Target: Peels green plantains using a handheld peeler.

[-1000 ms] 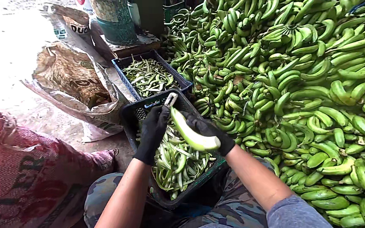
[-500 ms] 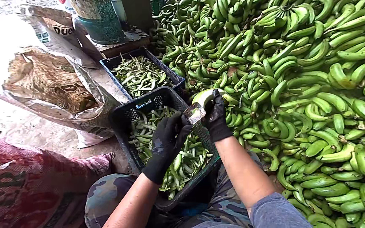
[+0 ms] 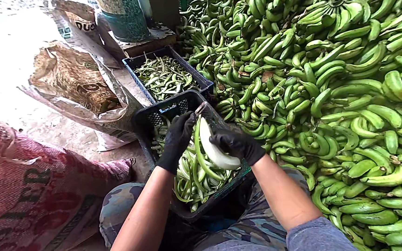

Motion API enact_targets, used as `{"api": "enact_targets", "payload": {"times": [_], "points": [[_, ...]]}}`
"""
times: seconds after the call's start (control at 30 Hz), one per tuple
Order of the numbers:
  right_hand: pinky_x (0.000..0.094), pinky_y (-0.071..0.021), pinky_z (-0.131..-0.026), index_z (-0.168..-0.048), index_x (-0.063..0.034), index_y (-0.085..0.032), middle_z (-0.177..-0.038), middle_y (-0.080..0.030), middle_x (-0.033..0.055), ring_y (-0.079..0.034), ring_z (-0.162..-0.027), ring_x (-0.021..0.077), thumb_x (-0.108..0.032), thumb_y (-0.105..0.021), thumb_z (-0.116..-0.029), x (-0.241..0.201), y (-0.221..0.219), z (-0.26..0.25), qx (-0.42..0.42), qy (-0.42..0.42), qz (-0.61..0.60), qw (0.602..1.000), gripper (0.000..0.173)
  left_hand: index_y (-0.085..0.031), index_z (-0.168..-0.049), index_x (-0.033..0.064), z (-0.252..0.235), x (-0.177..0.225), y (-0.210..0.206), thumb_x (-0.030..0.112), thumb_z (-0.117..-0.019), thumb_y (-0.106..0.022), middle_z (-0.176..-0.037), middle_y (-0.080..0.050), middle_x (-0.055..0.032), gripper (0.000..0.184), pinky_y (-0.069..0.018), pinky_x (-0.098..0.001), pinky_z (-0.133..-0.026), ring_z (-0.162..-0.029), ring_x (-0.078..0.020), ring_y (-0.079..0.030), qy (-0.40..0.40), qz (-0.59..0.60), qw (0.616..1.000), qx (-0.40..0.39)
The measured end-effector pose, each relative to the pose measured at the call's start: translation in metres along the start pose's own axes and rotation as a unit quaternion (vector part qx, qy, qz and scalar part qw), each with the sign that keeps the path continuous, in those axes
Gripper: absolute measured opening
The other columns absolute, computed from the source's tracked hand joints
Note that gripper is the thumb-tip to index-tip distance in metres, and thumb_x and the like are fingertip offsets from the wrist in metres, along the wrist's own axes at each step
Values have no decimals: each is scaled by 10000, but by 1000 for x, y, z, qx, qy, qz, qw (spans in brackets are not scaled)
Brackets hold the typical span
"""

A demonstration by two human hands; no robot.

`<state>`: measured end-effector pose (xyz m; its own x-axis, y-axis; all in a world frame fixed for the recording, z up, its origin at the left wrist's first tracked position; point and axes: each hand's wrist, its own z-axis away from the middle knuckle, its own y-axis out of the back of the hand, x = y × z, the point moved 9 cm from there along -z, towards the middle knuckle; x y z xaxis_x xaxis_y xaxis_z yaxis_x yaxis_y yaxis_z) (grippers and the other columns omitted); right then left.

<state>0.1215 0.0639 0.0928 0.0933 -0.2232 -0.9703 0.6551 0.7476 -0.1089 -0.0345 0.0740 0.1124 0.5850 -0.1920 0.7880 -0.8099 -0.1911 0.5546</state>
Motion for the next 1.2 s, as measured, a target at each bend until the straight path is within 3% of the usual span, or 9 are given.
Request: {"api": "enact_targets", "payload": {"times": [0.13,0.2,0.27,0.4,0.67,0.83,1.03,1.13,1.2], "points": [[331,-572,-700,-1369,-149,-500,-1026,-674,44,-664,-846,136,-405,-550,-946,7,18,1,72,-9,-29,997,497,-620,-1350,163,2,-8,5,575,-1066,-356,-1126,-668,-118,566,-523,-508,-825,-954,-247,-645,57,33,998,-1],[314,-587,-675,-1232,-142,-561,-920,-681,31,-674,-786,129,-350,-453,-1055,-1,39,3,182,33,-156,970,294,-616,-1370,157,6,10,1,556,-1071,-346,-1205,-670,-104,567,-528,-482,-877,-1032,-214,-652,23,44,999,1],[366,-600,-734,-1137,-127,-580,-922,-684,47,-682,-829,158,-334,-341,-1101,-13,53,1,230,124,-311,914,318,-592,-1407,161,14,33,-5,557,-1073,-329,-1282,-645,-79,581,-541,-430,-915,-1097,-174,-641,-31,57,998,7],[368,-579,-649,-1071,-180,-603,-874,-670,18,-667,-771,152,-579,-261,-1059,-23,77,-1,290,190,-431,833,526,-575,-1433,135,28,65,-16,501,-1072,-410,-1132,-631,-98,540,-546,-396,-863,-1017,-190,-618,-158,44,984,74],[333,-548,-561,-1034,-173,-568,-774,-639,20,-636,-647,142,-543,-290,-1063,-20,81,2,350,181,-496,774,464,-577,-1435,139,30,63,-16,529,-1040,-480,-1150,-618,-134,563,-545,-422,-865,-1018,-232,-622,-159,4,984,83],[342,-600,-783,-1105,-198,-630,-965,-702,-3,-687,-903,117,-460,-296,-1090,-34,61,1,181,235,-379,876,424,-585,-1426,142,21,55,-19,539,-1052,-438,-1143,-648,-83,565,-539,-382,-888,-1024,-166,-631,-119,25,992,17],[320,-560,-707,-1180,-154,-588,-919,-641,2,-631,-798,94,-449,-335,-1087,-14,65,4,321,154,-169,919,399,-599,-1416,176,27,44,-30,500,-1026,-529,-1084,-640,-124,511,-547,-494,-823,-979,-286,-638,-130,-84,987,40],[351,-555,-864,-1367,-92,-555,-1135,-657,64,-635,-975,112,-394,-282,-1093,-19,51,3,262,178,53,947,491,-560,-1443,118,19,30,-16,459,-1071,-450,-1242,-636,-184,517,-527,-550,-927,-1102,-332,-641,-41,-59,996,52],[345,-551,-877,-1391,-131,-569,-1169,-662,48,-635,-996,104,-400,-313,-1084,-14,40,-2,223,161,63,959,482,-556,-1438,109,15,23,-6,495,-1082,-379,-1314,-625,-176,554,-498,-552,-993,-1183,-319,-623,7,-52,997,49]]}}
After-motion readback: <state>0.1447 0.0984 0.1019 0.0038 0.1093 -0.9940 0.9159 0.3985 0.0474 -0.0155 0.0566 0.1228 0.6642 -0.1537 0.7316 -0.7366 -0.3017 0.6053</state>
